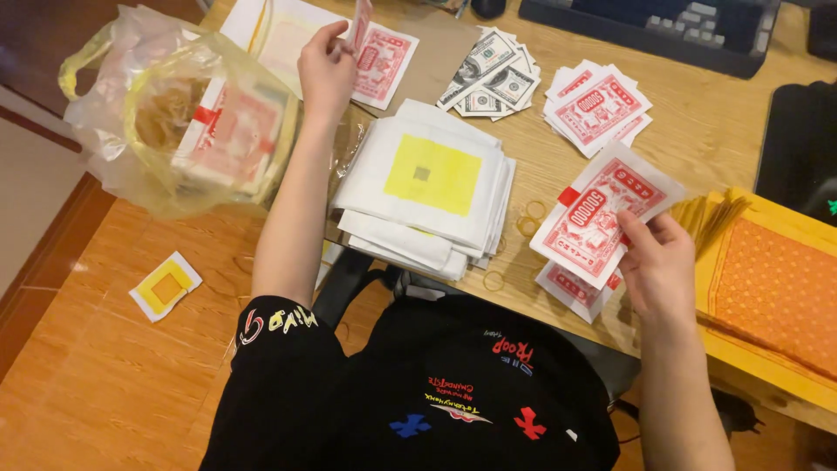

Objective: Sorting and stacking ritual paper money on a desk

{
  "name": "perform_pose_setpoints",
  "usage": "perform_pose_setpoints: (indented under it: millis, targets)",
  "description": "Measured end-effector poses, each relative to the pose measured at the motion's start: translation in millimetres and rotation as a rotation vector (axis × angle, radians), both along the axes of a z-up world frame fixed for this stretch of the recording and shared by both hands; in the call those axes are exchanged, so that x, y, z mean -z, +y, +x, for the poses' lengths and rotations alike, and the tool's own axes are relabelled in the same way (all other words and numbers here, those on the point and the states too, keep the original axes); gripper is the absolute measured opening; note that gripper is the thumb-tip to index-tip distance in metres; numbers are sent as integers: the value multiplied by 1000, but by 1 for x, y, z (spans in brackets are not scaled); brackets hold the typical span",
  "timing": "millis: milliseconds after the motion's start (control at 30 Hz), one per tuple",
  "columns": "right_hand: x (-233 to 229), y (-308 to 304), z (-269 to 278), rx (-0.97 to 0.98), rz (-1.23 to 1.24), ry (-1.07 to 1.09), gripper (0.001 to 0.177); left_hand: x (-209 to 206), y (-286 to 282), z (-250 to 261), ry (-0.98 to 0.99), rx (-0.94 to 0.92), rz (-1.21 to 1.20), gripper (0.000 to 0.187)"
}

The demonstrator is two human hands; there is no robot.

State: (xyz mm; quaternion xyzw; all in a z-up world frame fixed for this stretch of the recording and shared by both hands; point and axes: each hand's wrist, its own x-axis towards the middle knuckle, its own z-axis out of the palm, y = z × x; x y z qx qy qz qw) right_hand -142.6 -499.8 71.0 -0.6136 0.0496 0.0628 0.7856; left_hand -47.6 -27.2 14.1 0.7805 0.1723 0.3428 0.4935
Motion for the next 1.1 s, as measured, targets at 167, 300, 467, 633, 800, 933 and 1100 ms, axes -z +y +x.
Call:
perform_pose_setpoints:
  millis: [167,300,467,633,800,933,1100]
  targets:
    - [5,2,0,6,2,2,7,-34,-32,-30,-155,223,139,42]
    - [3,6,4,-11,50,24,13,-73,-87,-62,-382,378,705,12]
    - [-13,17,11,11,41,59,24,-88,-151,-89,-404,721,630,21]
    - [-14,26,15,-30,28,3,24,-107,-195,-109,-382,1064,325,40]
    - [99,-24,60,-68,-26,-118,22,-87,-226,-101,-309,1379,-531,22]
    - [23,9,15,-26,14,-111,17,-87,-239,-111,-215,1271,-394,17]
    - [-15,25,-21,-21,111,-207,19,-72,-245,-114,-90,908,-115,28]
